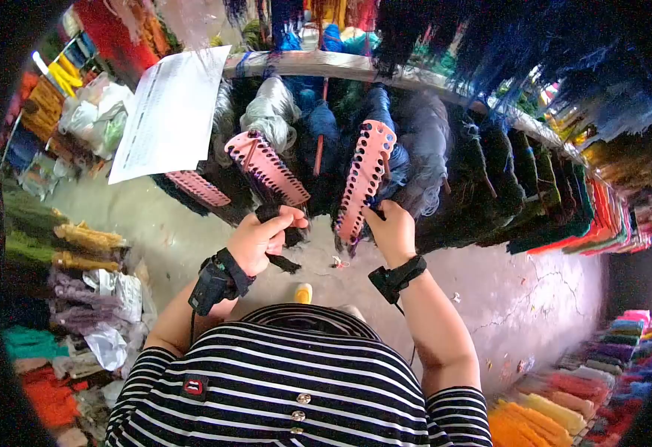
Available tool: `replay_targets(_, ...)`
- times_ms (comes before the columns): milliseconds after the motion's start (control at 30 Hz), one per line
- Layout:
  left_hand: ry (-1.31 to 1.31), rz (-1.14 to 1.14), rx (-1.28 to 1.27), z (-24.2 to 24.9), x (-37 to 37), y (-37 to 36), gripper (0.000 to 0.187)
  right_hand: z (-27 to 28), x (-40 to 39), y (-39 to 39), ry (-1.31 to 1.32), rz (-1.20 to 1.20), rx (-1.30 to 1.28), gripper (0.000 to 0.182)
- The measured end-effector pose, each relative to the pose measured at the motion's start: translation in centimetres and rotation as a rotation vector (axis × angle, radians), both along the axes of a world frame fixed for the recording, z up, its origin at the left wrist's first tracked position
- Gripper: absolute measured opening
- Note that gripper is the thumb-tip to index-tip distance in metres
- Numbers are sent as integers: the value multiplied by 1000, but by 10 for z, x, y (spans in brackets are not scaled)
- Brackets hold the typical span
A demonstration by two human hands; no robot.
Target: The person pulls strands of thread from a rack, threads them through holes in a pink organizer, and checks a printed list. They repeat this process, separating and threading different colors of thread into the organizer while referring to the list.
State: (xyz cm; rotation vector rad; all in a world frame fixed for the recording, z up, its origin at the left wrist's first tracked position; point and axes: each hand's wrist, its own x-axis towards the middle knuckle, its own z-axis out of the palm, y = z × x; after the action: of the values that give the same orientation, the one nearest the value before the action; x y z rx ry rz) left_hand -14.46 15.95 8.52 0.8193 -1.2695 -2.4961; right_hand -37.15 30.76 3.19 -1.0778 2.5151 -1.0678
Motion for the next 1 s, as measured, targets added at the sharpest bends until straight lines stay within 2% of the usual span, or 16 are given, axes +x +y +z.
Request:
replay_targets(33, 7, -27, 11, -1, -2, -5, 17, -1, 0, -1, -37, 13, 9, 30)
replay_targets(167, 8, -69, -49, 0, -4, -11, 16, 14, 19, 18, -648, 150, -287, 11)
replay_targets(233, -3, -79, -86, 5, -4, -9, 15, 71, 38, 26, -985, 109, -269, 11)
replay_targets(367, 4, -127, -284, 24, -12, 11, 13, 82, 24, 45, -1176, 156, -251, 11)
replay_targets(400, 44, -139, -270, 23, -16, 14, 13, 83, 26, 44, -1090, 150, -225, 12)
replay_targets(500, 99, -120, -243, 15, -30, 21, 12, 82, 25, 43, -1066, 166, -217, 12)
replay_targets(633, 24, -65, -329, 9, -44, 29, 10, 78, 19, 47, -1152, 150, -250, 11)
replay_targets(767, 54, -54, -230, 12, -50, 38, 13, 78, 16, 48, -1154, 178, -250, 14)
replay_targets(833, 56, -46, -272, 17, -53, 38, 18, 74, 14, 48, -1114, 173, -237, 17)
replay_targets(933, 93, -30, -315, 14, -56, 39, 21, 63, 12, 54, -614, 82, -320, 21)
replay_targets(967, 87, -34, -337, 13, -55, 37, 22, 66, 7, 63, -408, 68, -248, 23)
replay_targets(1000, 80, -37, -356, 12, -55, 35, 23, 73, 5, 66, -451, 55, -233, 22)
